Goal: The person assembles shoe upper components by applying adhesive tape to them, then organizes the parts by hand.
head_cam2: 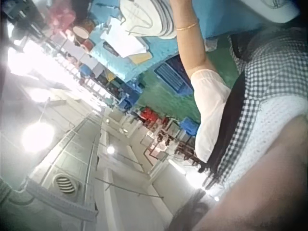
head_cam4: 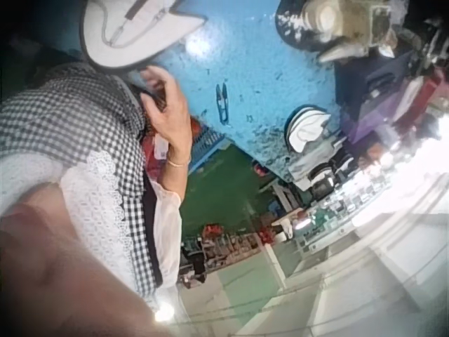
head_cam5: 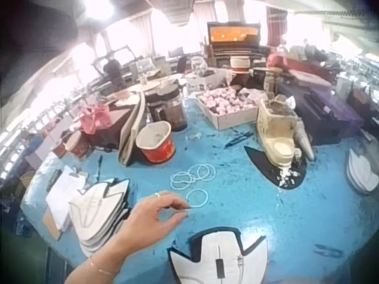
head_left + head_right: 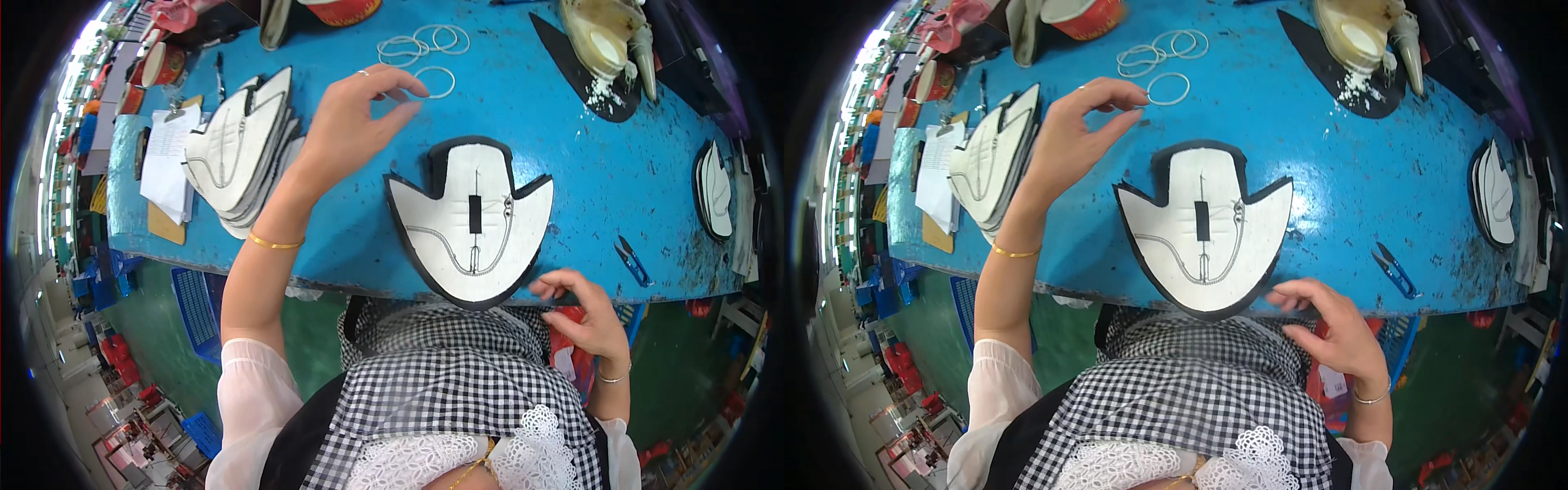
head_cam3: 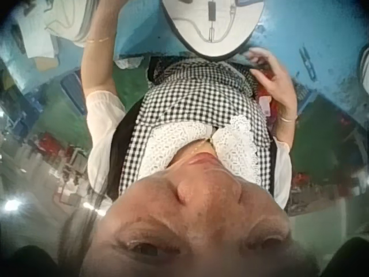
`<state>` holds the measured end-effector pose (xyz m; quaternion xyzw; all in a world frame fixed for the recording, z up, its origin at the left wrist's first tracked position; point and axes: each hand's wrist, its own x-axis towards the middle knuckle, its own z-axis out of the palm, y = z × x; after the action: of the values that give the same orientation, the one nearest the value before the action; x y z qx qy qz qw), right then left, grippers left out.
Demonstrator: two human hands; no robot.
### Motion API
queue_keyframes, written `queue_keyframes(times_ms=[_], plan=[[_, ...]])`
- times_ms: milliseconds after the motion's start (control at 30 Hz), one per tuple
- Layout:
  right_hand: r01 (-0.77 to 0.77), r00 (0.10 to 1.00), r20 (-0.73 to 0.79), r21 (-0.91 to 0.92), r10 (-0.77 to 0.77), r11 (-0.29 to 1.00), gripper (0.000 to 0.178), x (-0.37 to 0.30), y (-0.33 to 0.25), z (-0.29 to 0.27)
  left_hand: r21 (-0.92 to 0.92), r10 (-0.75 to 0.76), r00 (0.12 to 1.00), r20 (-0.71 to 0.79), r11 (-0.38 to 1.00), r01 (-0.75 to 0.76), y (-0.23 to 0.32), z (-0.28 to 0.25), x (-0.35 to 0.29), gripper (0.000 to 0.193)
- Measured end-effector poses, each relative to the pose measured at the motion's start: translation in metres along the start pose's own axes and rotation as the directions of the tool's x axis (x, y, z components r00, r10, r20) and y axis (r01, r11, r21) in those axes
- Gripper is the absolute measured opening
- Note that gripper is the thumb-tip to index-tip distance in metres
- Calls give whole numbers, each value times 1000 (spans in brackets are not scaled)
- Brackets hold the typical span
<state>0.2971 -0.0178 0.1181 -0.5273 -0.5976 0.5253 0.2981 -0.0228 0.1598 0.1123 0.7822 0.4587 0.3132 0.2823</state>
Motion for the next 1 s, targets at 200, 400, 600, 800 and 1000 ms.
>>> queue_keyframes(times_ms=[200, 400, 600, 800, 1000], plan=[[39, 995, 91, 34, -42, 999, 16, -5, 32, -19, 372, -35, 998, -61, 926, 55, -34, 10, 38, 25], [61, 997, -42, 13, -60, 998, 17, -6, 38, -10, 581, -205, 974, 93, 806, 114, -41, 15, 59, 28], [72, 991, -120, 124, -57, 990, 13, -9, 48, -8, 271, -120, 992, -30, 955, 124, -34, -5, 47, 19], [255, 956, -261, 498, -137, 829, 38, 6, 30, 0, -285, -59, 947, 316, 946, 154, 68, -22, 20, 7], [450, 888, -171, 140, -426, 882, 45, 66, -26, 22, -340, 247, 863, 440, 936, -94, 125, -7, -11, 11]])
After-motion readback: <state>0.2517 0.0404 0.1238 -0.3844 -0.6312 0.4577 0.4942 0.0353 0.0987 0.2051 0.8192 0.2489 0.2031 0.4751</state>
